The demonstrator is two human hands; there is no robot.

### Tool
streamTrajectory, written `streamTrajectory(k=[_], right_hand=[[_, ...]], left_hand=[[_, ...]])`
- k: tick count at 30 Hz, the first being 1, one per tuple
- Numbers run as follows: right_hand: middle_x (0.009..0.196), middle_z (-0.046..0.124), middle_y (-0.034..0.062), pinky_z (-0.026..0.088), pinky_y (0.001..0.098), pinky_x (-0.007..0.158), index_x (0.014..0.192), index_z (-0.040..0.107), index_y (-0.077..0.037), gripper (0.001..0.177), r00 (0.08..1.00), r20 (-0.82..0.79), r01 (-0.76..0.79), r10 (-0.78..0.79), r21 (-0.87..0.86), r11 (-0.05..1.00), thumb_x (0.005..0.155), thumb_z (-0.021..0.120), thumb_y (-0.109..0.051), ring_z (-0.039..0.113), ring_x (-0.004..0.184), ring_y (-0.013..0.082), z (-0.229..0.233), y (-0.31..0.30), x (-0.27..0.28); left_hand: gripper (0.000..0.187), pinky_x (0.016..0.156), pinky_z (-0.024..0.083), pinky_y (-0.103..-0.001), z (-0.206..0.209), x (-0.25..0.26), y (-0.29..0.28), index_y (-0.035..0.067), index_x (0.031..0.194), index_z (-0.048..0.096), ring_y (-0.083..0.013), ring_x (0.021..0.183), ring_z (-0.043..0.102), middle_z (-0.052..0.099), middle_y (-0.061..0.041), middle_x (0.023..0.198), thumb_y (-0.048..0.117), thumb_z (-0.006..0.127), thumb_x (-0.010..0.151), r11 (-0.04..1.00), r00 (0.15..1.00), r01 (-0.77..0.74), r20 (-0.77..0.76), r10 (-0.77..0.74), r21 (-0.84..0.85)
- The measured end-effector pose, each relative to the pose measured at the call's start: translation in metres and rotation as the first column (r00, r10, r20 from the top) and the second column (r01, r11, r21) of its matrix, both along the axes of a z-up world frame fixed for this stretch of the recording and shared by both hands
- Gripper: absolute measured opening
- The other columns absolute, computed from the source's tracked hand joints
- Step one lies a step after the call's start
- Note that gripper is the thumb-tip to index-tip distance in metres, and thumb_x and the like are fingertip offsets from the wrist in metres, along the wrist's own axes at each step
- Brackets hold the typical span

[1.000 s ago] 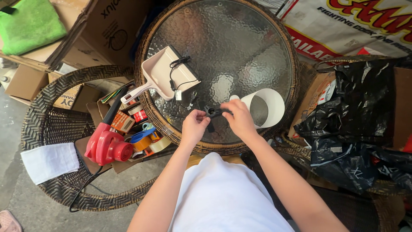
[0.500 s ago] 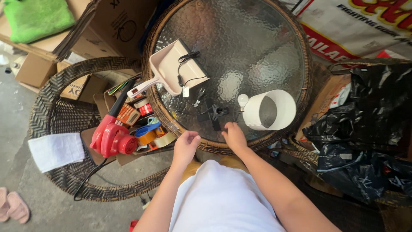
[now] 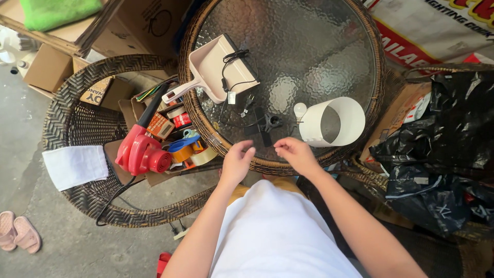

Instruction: The person assembles a white cylindrical lamp by screwing a light bulb into a black socket and inserting the socket into the lamp shade. They then pick up a red leaf blower, briefly direct it toward a vacuum cleaner on the floor, and return to the lamp, carrying it through a doorway into an adjacent room.

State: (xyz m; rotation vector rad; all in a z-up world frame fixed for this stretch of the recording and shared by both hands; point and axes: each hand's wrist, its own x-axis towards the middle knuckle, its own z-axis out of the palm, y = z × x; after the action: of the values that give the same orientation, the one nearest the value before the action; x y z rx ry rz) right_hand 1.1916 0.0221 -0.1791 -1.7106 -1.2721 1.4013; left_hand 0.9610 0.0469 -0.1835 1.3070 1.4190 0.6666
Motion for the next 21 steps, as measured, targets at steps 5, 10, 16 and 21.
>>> streamTrajectory(k=[5,10,16,21], right_hand=[[0.096,0.073,0.004,0.056,0.0261,0.078,0.109,0.072,0.002,0.02,0.975,-0.213,0.064,-0.056,0.034,0.997,0.091,0.071,-0.007,0.068,0.085,0.0107,0.026,0.02,0.002],[0.097,0.072,0.0049,0.056,0.0265,0.079,0.115,0.07,0.001,0.029,0.919,-0.388,0.015,-0.072,-0.149,0.989,0.087,0.073,-0.007,0.068,0.085,0.0106,0.044,0.02,-0.005],[0.092,0.075,0.0053,0.051,0.0262,0.071,0.111,0.075,0.005,0.028,0.908,-0.395,0.016,-0.137,-0.296,0.955,0.086,0.076,-0.007,0.063,0.077,0.0097,0.044,0.009,-0.022],[0.092,0.075,0.0045,0.051,0.0252,0.07,0.112,0.076,0.005,0.028,0.889,-0.425,0.051,-0.174,-0.285,0.957,0.087,0.075,-0.007,0.062,0.077,0.0085,0.042,0.01,-0.028]], left_hand=[[0.026,0.073,0.054,-0.026,0.013,0.008,0.016,0.001,0.116,0.074,-0.0116,0.079,0.065,0.075,-0.007,0.093,0.016,0.06,0.101,0.954,0.943,0.062,0.33,0.04,-0.294],[0.021,0.076,0.056,-0.026,0.027,0.018,0.026,-0.003,0.115,0.069,-0.0124,0.082,0.066,0.074,-0.01,0.097,0.01,0.062,0.099,0.961,0.877,-0.06,0.445,0.18,-0.27],[0.023,0.08,0.059,-0.029,0.033,0.036,0.038,-0.006,0.118,0.063,-0.0141,0.087,0.07,0.074,-0.012,0.103,0.004,0.059,0.098,0.956,0.834,-0.024,0.521,0.181,-0.293],[0.025,0.077,0.059,-0.029,0.04,0.03,0.04,-0.004,0.121,0.062,-0.015,0.084,0.07,0.074,-0.012,0.104,0.005,0.059,0.097,0.949,0.836,-0.013,0.518,0.184,-0.315]])
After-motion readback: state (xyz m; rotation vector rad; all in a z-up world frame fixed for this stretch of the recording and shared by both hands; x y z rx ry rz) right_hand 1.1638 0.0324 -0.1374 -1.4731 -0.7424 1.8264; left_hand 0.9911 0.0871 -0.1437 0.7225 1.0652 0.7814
